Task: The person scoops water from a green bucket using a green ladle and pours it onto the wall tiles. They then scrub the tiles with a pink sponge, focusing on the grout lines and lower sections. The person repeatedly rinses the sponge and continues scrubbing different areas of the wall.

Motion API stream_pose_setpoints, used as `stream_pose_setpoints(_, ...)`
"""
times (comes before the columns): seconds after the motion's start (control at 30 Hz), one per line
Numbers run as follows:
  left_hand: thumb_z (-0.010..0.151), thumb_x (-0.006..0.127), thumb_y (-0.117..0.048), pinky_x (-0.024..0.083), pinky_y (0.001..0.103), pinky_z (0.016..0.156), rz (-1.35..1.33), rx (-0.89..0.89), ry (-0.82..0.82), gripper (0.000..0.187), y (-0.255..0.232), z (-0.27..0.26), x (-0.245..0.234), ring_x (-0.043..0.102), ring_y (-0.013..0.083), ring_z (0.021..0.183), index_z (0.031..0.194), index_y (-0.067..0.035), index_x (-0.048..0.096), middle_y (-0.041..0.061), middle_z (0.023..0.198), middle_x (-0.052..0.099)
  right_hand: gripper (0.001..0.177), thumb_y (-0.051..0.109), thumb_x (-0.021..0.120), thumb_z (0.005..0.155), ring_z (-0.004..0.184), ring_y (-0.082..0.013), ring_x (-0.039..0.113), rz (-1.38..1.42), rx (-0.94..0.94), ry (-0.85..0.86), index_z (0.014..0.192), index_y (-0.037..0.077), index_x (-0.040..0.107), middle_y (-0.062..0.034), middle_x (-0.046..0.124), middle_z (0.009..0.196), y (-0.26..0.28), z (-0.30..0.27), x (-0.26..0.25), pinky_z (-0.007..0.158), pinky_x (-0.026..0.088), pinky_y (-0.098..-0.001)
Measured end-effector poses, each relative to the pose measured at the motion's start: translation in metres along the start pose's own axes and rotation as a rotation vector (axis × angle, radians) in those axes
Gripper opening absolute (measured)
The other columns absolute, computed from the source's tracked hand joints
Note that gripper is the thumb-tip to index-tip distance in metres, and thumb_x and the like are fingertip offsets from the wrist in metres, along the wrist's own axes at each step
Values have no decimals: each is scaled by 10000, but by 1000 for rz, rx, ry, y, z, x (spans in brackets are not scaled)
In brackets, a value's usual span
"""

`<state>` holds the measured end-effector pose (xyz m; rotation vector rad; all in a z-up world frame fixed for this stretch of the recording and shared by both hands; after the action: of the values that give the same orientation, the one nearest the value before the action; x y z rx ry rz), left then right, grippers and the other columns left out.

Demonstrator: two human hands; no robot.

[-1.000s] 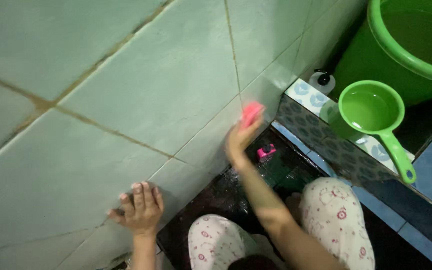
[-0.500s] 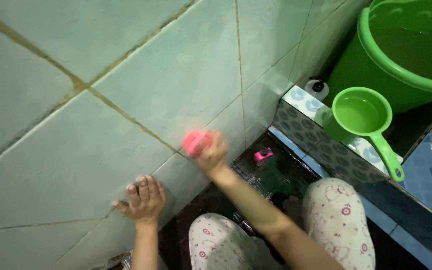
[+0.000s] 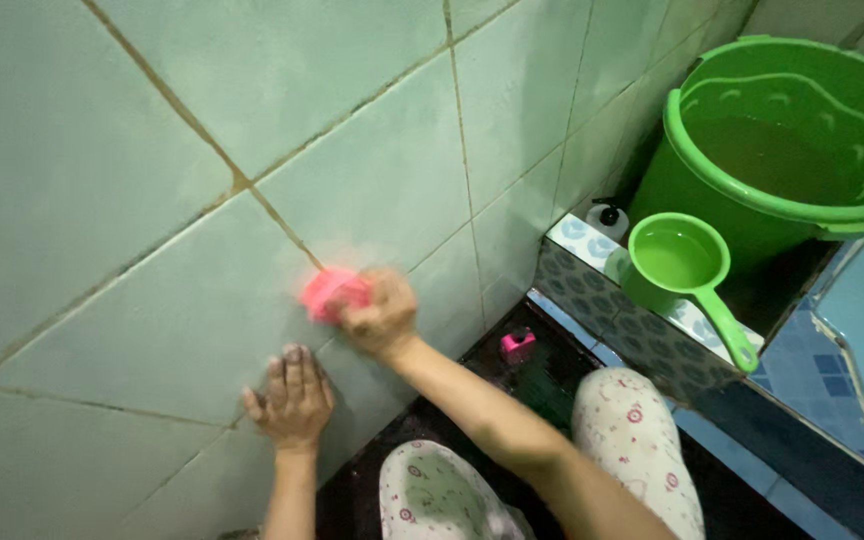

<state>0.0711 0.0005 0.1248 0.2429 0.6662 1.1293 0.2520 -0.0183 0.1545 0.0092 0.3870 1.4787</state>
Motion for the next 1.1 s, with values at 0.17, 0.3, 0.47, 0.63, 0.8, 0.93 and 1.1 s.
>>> stream_pose_setpoints(0.17,1124,468,-389,84,568,1293,-8,-75,12,607,36,28,-6,192,260,1615,1662,-135,350,14,1754,184,372,452,566,1045,1039,-297,701,14,152,2,1369,268,550,-52,658,1270,-113,38,11,763,573,-433)
stream_pose_setpoints(0.3,1123,442,-411,76,573,1303,59,-65,-18,637,50,58,-18,166,249,1626,1682,-140,299,14,1763,160,665,281,621,994,1264,-432,599,-12,696,-286,1567,115,328,-198,522,1499,-276,101,-39,1022,502,-502)
stream_pose_setpoints(0.47,1109,437,-403,66,590,1290,68,-71,-17,648,55,85,-27,157,258,1620,1676,-118,305,42,1753,165,726,322,624,1019,1242,-450,585,-56,882,-150,1602,84,264,-203,517,1469,-194,125,-46,1028,468,-550)
stream_pose_setpoints(0.63,1139,421,-422,45,594,1311,69,-93,-13,651,52,83,-26,120,249,1644,1694,-119,262,38,1772,102,439,323,727,966,890,-357,627,-26,-138,-72,1358,253,542,-147,608,1083,1,117,-30,646,501,-470)
stream_pose_setpoints(0.8,1129,424,-418,28,596,1298,71,-77,23,685,51,78,-14,88,263,1637,1699,-103,210,59,1778,75,525,350,690,1046,854,-343,633,-5,51,-266,1427,139,396,-125,629,1068,-133,184,-49,651,526,-475)
stream_pose_setpoints(0.93,1103,443,-406,42,601,1302,53,-70,21,705,42,78,-14,92,274,1635,1692,-93,215,67,1762,103,658,359,544,1013,955,-336,721,-41,699,-214,1571,158,259,-194,607,1331,-244,235,-71,715,598,-413)
stream_pose_setpoints(1.1,1094,463,-410,53,585,1295,63,-61,-22,710,32,86,-13,126,275,1621,1687,-90,241,59,1757,132,752,552,642,970,880,-409,658,-22,223,-289,1479,96,328,-278,556,1302,-47,245,-71,656,557,-463)
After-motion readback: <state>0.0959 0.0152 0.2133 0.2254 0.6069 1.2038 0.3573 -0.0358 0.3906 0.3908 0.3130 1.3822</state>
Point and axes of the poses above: each hand's wrist, its own z-axis towards the middle knuckle, its own x-axis out of the palm, y = z × x, the point moved 10 cm from there along z, towards the middle knuckle
